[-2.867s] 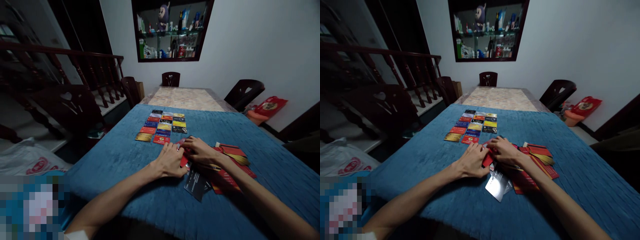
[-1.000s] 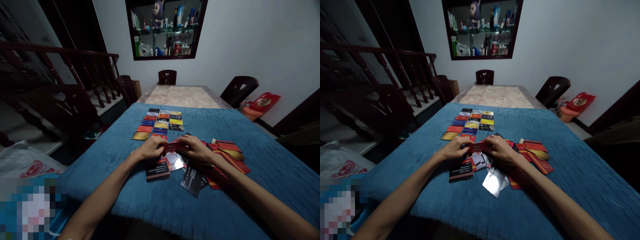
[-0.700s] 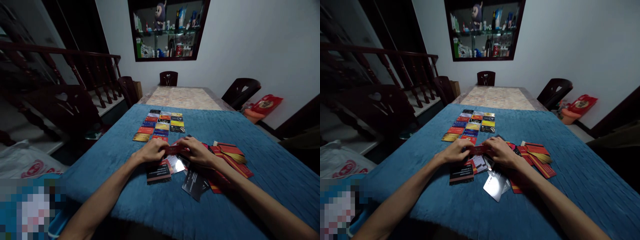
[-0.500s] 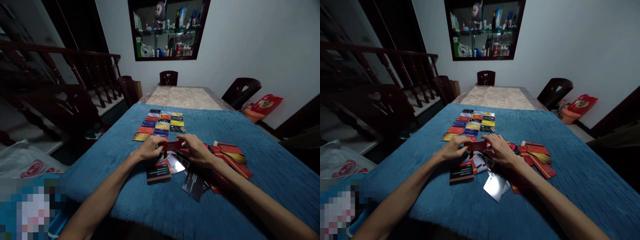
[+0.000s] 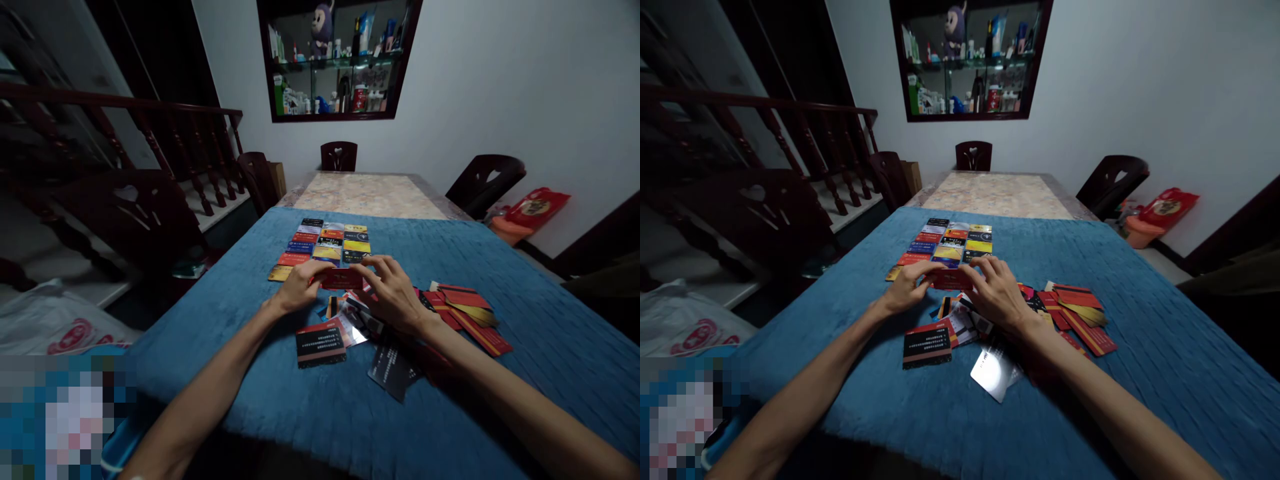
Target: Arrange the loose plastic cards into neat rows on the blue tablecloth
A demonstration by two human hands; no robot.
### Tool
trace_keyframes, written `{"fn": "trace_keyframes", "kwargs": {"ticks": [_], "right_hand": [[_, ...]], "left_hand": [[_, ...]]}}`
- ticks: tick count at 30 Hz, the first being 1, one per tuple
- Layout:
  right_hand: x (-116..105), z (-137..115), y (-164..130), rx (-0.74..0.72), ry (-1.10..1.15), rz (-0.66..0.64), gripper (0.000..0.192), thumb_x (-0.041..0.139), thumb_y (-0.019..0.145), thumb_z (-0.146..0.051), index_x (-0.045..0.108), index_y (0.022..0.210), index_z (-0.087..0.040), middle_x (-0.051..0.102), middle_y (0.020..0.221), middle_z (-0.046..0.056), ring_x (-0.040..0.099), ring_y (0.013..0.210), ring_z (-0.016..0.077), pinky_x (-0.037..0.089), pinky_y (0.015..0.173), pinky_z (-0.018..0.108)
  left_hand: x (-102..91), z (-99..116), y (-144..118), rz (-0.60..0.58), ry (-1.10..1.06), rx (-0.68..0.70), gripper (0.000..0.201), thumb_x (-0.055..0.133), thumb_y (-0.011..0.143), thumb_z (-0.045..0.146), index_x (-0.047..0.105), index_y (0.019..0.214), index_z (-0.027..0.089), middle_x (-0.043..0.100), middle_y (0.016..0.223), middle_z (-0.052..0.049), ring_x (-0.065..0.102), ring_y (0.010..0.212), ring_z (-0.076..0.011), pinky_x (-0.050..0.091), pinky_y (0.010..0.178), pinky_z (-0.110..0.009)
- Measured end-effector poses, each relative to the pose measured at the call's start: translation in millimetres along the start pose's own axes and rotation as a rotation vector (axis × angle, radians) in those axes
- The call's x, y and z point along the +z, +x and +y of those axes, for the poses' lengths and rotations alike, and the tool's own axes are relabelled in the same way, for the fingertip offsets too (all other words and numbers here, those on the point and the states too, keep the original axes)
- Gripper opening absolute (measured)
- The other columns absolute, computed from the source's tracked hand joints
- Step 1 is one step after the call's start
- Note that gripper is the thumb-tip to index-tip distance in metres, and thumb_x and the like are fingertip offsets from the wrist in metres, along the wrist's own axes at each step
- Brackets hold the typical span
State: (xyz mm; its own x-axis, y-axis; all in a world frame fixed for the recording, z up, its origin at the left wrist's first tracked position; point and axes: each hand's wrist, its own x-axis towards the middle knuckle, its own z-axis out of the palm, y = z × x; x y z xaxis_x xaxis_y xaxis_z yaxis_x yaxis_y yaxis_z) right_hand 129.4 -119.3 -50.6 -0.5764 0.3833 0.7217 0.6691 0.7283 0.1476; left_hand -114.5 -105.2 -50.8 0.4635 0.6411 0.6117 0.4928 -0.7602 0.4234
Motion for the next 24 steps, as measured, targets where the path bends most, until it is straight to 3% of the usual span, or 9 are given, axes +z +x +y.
{"fn": "trace_keyframes", "kwargs": {"ticks": [4, 7, 14, 19, 24], "right_hand": [[1, 0, 10, 0.045, -0.011, -0.009, 0.042, 0.056, 0.091, -0.027, 0.055, 0.133, -0.019, 0.057, 0.118, 0.016, 0.045, 0.109, 0.0305, 0.044, 0.088, 0.043], [5, 4, 21, 0.076, -0.009, -0.046, 0.044, 0.057, 0.090, -0.030, 0.055, 0.132, -0.017, 0.057, 0.117, 0.016, 0.044, 0.107, 0.0313, 0.044, 0.086, 0.044], [24, 5, 39, 0.146, -0.016, -0.150, 0.043, 0.061, 0.086, -0.036, 0.059, 0.124, -0.014, 0.058, 0.116, 0.017, 0.044, 0.106, 0.0312, 0.043, 0.085, 0.042], [41, 0, 33, 0.185, -0.001, -0.220, 0.043, 0.062, 0.085, -0.036, 0.059, 0.123, -0.016, 0.057, 0.118, 0.016, 0.044, 0.107, 0.0312, 0.043, 0.084, 0.041], [50, 0, 23, 0.235, 0.046, -0.266, 0.043, 0.061, 0.086, -0.038, 0.061, 0.123, -0.017, 0.058, 0.118, 0.016, 0.046, 0.108, 0.0311, 0.044, 0.088, 0.043]], "left_hand": [[-3.8, 0, 1, 0.057, 0.069, -0.024, 0.043, 0.055, 0.088, 0.009, 0.056, 0.130, 0.019, 0.067, 0.125, -0.008, 0.063, 0.114, -0.0219, 0.052, 0.101, -0.041], [-9.1, -5, 4, 0.031, 0.153, -0.003, 0.051, 0.058, 0.086, 0.010, 0.050, 0.135, 0.020, 0.063, 0.127, -0.010, 0.060, 0.115, -0.0242, 0.050, 0.103, -0.044], [-11.8, -36, 7, 0.011, 0.222, 0.038, 0.051, 0.061, 0.084, 0.015, 0.049, 0.134, 0.015, 0.053, 0.128, -0.014, 0.052, 0.121, -0.0278, 0.046, 0.107, -0.048], [-6.4, -51, -4, -0.071, 0.303, -0.012, 0.055, 0.062, 0.085, 0.017, 0.047, 0.138, 0.017, 0.054, 0.131, -0.014, 0.050, 0.122, -0.0297, 0.042, 0.109, -0.054], [-8.1, -51, -8, -0.169, 0.329, 0.010, 0.050, 0.061, 0.087, 0.019, 0.049, 0.135, 0.015, 0.057, 0.131, -0.015, 0.048, 0.120, -0.0296, 0.043, 0.107, -0.054]]}}
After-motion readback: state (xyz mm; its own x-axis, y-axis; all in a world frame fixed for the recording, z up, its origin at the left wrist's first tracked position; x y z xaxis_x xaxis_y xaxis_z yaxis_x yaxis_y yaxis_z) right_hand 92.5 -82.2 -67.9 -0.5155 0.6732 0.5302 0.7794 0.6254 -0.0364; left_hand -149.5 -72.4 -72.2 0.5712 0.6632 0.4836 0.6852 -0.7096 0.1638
